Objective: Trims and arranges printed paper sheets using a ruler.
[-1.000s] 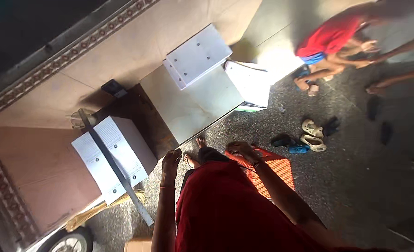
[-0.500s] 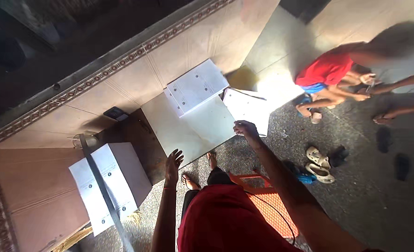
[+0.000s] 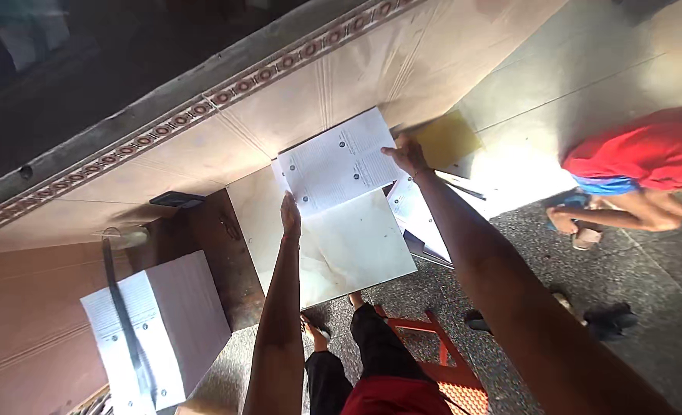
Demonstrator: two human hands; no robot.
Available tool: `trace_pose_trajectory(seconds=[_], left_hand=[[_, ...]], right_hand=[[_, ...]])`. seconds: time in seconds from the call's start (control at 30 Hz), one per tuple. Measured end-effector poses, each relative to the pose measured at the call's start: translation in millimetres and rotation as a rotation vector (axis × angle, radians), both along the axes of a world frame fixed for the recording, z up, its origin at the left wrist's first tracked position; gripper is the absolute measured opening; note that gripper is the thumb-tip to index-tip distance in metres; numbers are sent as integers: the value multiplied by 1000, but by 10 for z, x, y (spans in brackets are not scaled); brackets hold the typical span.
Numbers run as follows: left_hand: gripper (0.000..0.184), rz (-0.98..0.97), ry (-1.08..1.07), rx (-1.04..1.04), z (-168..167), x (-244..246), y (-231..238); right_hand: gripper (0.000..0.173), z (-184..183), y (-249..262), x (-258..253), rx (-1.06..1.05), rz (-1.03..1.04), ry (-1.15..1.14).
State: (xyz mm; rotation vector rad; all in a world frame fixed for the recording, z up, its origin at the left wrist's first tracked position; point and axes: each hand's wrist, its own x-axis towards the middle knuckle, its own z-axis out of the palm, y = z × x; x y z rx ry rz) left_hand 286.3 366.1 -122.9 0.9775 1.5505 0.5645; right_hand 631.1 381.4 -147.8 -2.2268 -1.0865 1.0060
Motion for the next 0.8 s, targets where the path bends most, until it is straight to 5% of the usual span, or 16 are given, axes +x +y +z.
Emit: trace_pose_trajectory(seconds=[0.57, 0.8], left_hand=[[61, 144, 311, -145, -418, 336, 625], [43, 225, 85, -182, -421, 273, 740]], right_hand=[[49, -445, 384, 283, -155, 97, 155], [47, -379, 361, 254, -145, 24, 240]])
